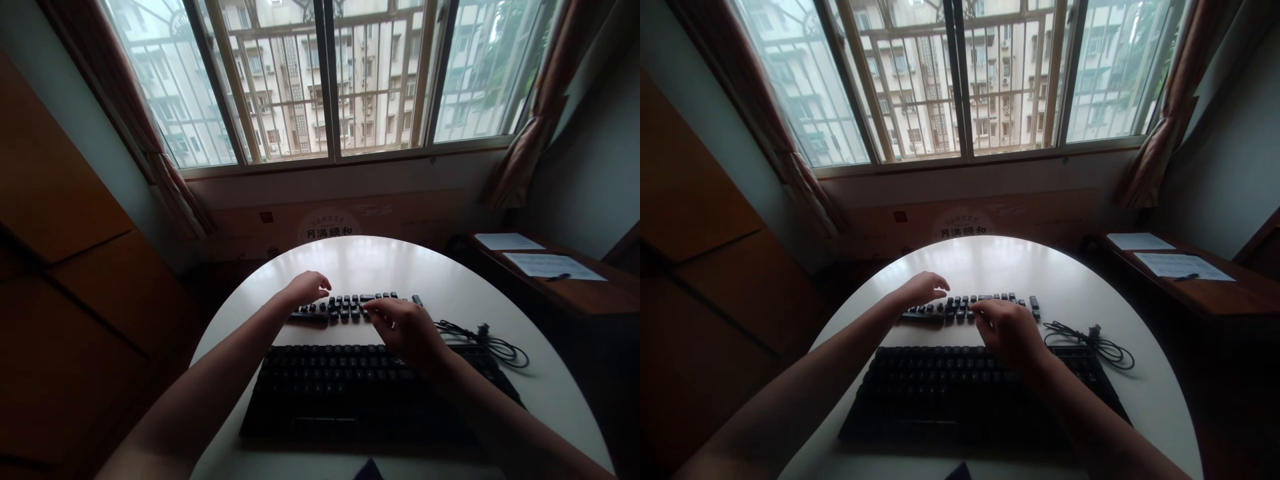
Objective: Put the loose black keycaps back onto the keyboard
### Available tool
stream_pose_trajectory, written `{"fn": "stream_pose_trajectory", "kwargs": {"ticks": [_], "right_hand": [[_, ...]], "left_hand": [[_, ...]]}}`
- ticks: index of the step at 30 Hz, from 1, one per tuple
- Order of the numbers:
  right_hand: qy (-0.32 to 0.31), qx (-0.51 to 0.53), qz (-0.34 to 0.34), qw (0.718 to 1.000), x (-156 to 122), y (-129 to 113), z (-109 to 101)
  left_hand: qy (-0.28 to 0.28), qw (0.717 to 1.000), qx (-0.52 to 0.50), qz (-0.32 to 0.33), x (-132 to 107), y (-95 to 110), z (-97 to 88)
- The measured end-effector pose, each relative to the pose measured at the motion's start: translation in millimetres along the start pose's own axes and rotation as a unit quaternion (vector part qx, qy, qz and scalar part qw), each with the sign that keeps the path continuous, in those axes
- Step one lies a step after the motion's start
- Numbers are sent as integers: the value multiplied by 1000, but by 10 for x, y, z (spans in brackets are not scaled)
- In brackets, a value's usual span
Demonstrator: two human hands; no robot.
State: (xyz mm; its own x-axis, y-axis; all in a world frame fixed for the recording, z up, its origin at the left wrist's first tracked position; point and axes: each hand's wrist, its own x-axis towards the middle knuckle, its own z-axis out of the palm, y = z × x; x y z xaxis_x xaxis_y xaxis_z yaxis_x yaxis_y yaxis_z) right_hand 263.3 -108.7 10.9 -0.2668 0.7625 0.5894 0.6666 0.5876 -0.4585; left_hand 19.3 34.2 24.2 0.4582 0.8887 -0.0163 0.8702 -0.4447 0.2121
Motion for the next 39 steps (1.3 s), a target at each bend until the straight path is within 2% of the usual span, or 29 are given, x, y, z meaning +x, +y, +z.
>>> {"fn": "stream_pose_trajectory", "kwargs": {"ticks": [4,9,16,23,39], "right_hand": [[6,-9,4,1000,13,34,-29],[18,-13,22,1000,33,78,-60],[11,-14,19,1000,44,97,-72],[3,-16,24,1000,42,90,-93],[10,-40,21,999,19,134,-71]], "left_hand": [[-55,998,-13,8,87,-41,48],[-79,997,-22,-4,141,-55,60],[-79,997,0,-14,193,16,72],[-71,996,29,-51,237,10,118],[-102,982,127,-92,325,166,238]]}}
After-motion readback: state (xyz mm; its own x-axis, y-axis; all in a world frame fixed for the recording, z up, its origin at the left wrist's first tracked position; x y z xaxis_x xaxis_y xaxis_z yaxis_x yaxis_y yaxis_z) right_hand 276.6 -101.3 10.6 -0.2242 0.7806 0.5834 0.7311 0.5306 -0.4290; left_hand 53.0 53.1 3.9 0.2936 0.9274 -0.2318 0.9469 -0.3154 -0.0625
